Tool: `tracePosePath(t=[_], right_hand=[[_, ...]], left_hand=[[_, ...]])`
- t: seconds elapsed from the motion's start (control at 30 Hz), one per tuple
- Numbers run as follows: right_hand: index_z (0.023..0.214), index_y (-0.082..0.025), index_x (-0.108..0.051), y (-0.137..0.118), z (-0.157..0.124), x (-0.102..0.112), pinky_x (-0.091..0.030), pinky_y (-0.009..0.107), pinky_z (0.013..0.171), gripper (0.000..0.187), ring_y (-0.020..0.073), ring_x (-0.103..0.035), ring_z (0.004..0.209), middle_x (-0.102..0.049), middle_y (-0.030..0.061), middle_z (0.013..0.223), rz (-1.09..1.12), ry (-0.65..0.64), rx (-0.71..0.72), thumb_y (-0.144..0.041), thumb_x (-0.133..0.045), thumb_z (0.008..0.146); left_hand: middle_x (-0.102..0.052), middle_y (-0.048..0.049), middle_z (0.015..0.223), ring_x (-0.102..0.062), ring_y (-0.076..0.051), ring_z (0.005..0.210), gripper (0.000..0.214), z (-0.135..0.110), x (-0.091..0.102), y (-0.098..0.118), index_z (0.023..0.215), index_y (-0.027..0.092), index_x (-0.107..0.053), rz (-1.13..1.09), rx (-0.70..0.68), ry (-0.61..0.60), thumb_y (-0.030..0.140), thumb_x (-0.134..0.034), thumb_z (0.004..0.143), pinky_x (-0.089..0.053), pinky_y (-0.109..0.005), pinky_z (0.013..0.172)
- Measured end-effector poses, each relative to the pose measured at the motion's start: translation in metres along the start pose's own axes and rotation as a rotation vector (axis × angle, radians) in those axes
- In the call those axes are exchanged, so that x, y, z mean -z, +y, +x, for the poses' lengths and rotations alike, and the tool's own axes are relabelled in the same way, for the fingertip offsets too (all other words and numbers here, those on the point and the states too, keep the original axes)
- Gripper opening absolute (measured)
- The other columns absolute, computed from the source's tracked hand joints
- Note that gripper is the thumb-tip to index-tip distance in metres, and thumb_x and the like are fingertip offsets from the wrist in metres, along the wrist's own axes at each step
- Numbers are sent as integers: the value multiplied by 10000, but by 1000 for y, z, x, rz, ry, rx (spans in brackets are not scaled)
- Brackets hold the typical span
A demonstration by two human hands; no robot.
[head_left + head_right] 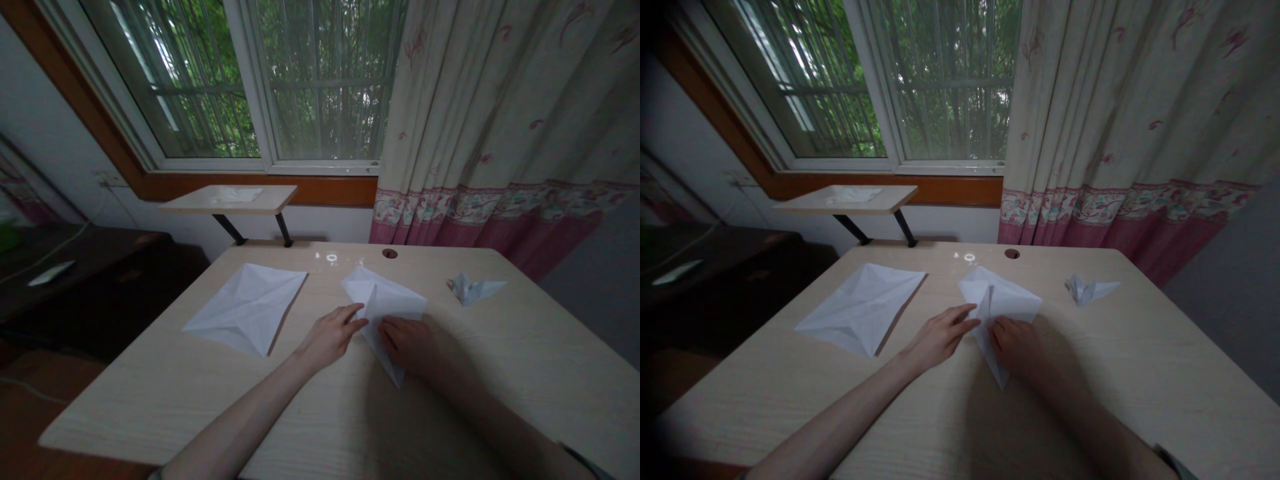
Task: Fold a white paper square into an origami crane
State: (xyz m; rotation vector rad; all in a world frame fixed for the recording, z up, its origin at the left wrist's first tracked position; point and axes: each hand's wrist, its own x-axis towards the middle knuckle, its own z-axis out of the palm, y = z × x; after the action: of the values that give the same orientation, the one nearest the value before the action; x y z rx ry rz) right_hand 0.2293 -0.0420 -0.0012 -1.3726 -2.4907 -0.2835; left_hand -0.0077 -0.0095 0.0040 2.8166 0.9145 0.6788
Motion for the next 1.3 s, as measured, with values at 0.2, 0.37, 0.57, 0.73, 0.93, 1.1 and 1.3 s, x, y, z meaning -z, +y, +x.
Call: tracePosePath(t=[0.2, 0.37, 0.57, 0.73, 0.93, 1.1, 1.3], right_hand=[[816, -209, -674, 1, 0, 0, -487, 332, 622, 187, 216, -680, 672, -736, 55, 815, -24, 68, -28, -149, -524, 911], [840, -198, -648, 10, 5, -5, -510, 364, 682, 215, 242, -669, 793, -716, 84, 887, -25, 144, -18, -148, -467, 943], [849, -204, -643, 14, 6, -9, -509, 411, 800, 199, 270, -638, 888, -689, 107, 894, -70, 154, -26, -204, -478, 961], [820, -205, -632, 14, 6, -14, -502, 408, 748, 205, 262, -639, 833, -683, 95, 852, -69, 134, -37, -238, -496, 970], [812, -224, -629, 15, 5, -13, -509, 412, 801, 186, 254, -645, 859, -682, 78, 851, -9, 137, -38, -221, -522, 964], [846, -216, -644, 17, 4, -14, -533, 424, 822, 135, 266, -649, 898, -683, 88, 885, 58, 126, -53, -200, -549, 940], [1050, -173, -648, 20, 2, -31, -543, 467, 951, 191, 286, -657, 1088, -700, 150, 1122, 95, 228, -57, -171, -486, 948]], left_hand=[[-438, -56, 1514, -495, -226, 1314, 552, 0, -2, 0, 1236, 271, -656, -85, -27, -10, -18, -468, 805, -465, -445, 1075], [-453, -59, 1507, -500, -232, 1314, 576, 1, -2, 0, 1223, 267, -674, -74, -18, -9, -34, -469, 777, -464, -443, 1074], [-499, -58, 1469, -545, -240, 1256, 452, 2, 0, 2, 1169, 266, -704, -34, 3, 7, 24, -500, 846, -498, -434, 1022], [-546, -66, 1421, -562, -250, 1222, 351, 2, 3, 4, 1116, 234, -716, -25, 37, 21, 69, -537, 863, -503, -433, 1009], [-555, -69, 1409, -562, -255, 1216, 340, 2, 3, 4, 1097, 221, -709, -14, 45, 18, 66, -555, 837, -512, -426, 991], [-564, -61, 1399, -566, -250, 1212, 312, 2, 1, 2, 1074, 216, -708, -18, 56, 31, 74, -546, 848, -505, -423, 1003], [-589, -53, 1371, -579, -240, 1193, 252, 3, 2, 5, 1036, 218, -703, -24, 67, 52, 113, -540, 874, -511, -406, 999]])
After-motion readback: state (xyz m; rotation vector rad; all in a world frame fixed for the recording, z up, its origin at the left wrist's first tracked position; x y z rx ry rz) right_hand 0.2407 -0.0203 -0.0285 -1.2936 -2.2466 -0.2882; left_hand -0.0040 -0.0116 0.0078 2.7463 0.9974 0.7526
